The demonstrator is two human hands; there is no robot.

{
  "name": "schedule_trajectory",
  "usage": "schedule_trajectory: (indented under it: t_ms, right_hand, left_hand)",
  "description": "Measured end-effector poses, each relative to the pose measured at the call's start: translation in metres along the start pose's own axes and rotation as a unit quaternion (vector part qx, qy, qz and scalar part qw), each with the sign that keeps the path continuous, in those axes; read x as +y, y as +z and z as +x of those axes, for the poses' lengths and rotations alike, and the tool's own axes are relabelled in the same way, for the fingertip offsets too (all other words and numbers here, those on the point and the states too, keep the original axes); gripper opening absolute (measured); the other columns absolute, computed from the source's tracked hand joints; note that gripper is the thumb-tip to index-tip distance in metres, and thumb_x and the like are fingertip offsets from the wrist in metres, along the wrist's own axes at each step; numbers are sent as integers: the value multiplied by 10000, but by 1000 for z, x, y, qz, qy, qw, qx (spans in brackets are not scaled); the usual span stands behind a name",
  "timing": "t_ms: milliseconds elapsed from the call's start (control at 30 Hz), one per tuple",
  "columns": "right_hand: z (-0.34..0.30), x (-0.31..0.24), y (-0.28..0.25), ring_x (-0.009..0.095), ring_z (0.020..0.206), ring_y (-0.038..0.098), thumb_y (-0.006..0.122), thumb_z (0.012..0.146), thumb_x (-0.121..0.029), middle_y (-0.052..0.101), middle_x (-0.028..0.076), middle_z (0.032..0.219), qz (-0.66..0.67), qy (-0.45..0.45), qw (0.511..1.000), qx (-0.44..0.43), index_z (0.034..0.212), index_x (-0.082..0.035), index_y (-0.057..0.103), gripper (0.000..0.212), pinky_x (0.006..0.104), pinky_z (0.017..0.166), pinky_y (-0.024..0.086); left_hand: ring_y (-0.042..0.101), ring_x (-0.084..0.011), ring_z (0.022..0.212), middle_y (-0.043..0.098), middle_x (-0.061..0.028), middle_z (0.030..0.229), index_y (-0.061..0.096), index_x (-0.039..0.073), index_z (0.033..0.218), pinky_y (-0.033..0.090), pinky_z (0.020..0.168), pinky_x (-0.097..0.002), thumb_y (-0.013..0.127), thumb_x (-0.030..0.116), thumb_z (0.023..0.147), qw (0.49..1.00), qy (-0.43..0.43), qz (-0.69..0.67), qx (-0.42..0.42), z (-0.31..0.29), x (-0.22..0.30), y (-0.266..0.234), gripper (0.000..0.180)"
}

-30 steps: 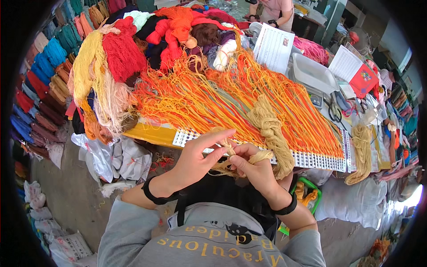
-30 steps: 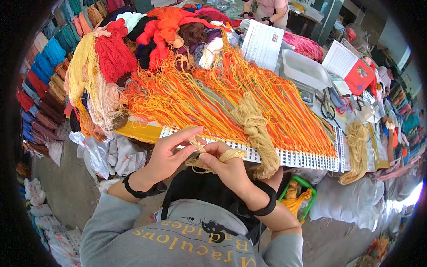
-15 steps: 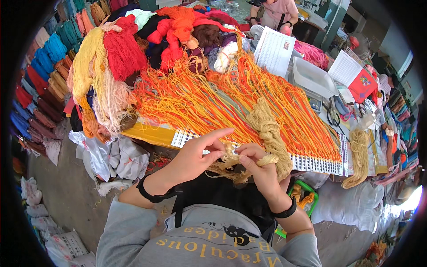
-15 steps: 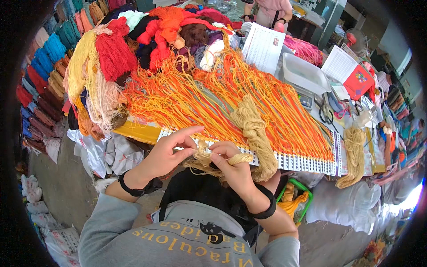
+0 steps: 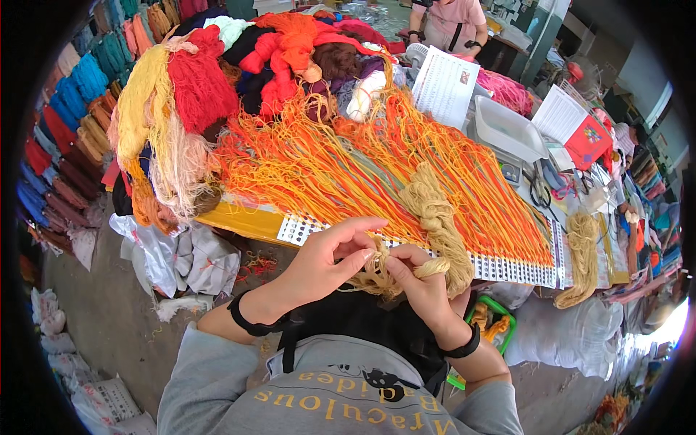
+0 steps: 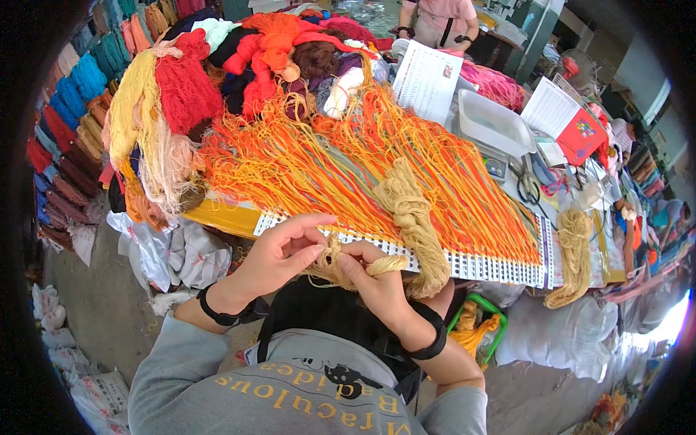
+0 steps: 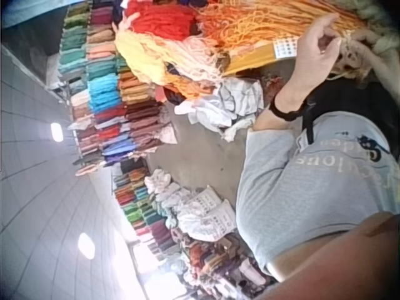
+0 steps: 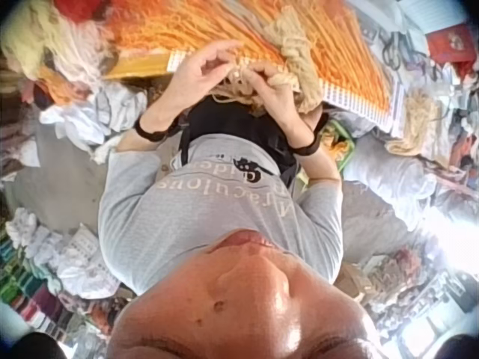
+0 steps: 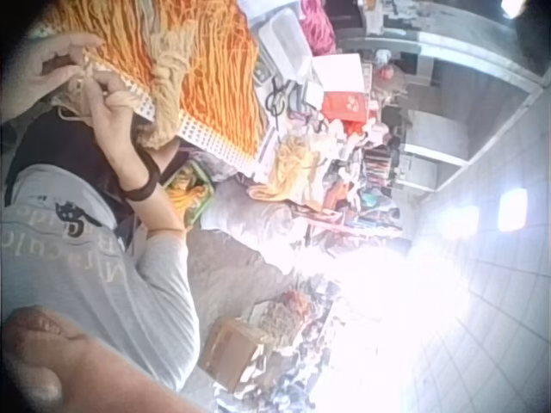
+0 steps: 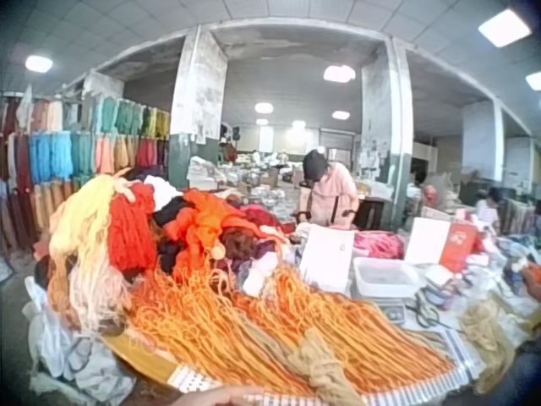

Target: The person pulls strands of yellow thread from a pile and threads them through holes in a white card. They then pick up a bundle of beige thread, separate it into smaller sections, and thread them through the card, tying knots to secure the strands.

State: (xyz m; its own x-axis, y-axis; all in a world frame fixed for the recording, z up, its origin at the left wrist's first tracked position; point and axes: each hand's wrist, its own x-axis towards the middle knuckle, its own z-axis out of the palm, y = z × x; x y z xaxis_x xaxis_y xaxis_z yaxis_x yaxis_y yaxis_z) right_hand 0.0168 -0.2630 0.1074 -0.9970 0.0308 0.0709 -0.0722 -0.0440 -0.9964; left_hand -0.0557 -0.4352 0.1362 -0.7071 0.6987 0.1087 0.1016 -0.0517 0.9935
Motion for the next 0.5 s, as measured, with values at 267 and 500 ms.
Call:
schedule_trajectory:
  t_ms: [267, 500]
  right_hand:
    - [0, -1, -4, 55, 718, 480, 526, 882, -99, 533, 3, 818, 28, 79, 995, -49, 922, -11, 551, 100, 195, 610, 399]
    - [-1, -2, 11, 47, 701, 516, 535, 867, -70, 544, 0, 754, 27, -45, 997, 50, 929, -6, 542, 90, 190, 599, 421]
  left_hand:
    - [509, -64, 839, 523, -4, 920, 440, 45, 1235, 426, 744, -201, 575, 60, 841, 1000, -2, -4, -6, 4, -3, 3, 416]
    - [520, -79, 878, 537, -22, 967, 455, 33, 1212, 428, 774, -215, 601, 38, 813, 999, 15, -34, 36, 8, -5, 2, 425]
